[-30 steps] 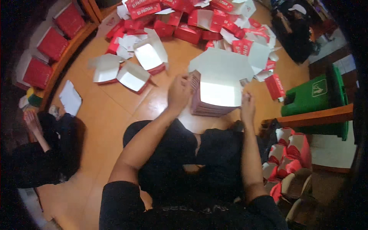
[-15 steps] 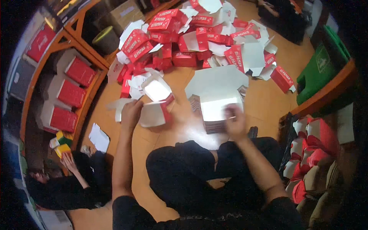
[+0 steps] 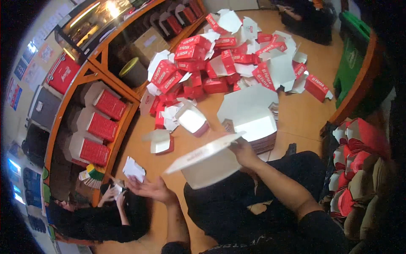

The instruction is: The person sits on the floor and assembles red and white cardboard boxes by folding the flaps and interlocking the tabs. They handle the boxes one at a time, picking them from a pile of flat pieces and stacking the finished boxes.

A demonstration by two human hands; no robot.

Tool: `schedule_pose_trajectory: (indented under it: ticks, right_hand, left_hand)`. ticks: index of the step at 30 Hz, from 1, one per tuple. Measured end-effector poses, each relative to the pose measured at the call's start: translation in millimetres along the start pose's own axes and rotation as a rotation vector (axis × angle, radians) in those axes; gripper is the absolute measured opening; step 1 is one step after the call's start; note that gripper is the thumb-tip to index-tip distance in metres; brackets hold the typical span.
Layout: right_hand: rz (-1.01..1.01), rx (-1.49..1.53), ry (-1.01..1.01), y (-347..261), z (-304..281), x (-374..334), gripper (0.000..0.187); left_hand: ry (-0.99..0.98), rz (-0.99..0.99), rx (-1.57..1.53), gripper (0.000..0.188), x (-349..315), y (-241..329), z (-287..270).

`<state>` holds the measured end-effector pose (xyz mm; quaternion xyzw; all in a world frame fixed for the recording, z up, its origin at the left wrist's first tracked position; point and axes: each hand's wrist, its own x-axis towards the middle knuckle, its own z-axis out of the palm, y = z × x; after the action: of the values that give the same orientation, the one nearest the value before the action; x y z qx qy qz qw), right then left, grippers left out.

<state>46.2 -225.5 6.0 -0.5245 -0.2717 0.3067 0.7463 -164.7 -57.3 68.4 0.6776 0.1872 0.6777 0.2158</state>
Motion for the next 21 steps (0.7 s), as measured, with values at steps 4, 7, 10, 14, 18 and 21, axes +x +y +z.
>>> schedule_pose_trajectory:
  ticks: [4, 7, 10, 14, 18, 21]
  right_hand:
    - [-0.212, -0.375, 0.045, 11.9, -42.5, -34.4, 0.031]
    - [0.084, 0.025, 0.061, 10.0, -60.8, -51.1, 0.030]
    - [0.054, -0.045, 0.165, 7.2, -57.0, -58.9, 0.038]
    - [0.078, -0.026, 0.244, 3.1, -65.6, -67.3, 0.040]
    - [0.159, 0.032, 0.220, -3.7, -66.1, -76.2, 0.056]
    - [-0.037, 0.121, 0.043, 0.4, -66.0, -80.3, 0.043]
  left_hand:
    - [-0.308, -0.826, -0.770, 0.102, -67.3, 1.6, -6.2]
    - [-0.322, -1.013, -1.121, 0.102, -90.6, 23.7, 14.4]
    - [-0.675, -0.929, -0.997, 0.101, -96.2, 36.4, 23.7]
    - [-0.947, -0.651, -0.905, 0.092, -96.4, 42.9, 29.0]
    - [-0.961, -0.682, -0.735, 0.072, -107.4, 24.1, 35.2]
    - [-0.848, -0.909, -0.634, 0.055, -113.2, 22.6, 42.5]
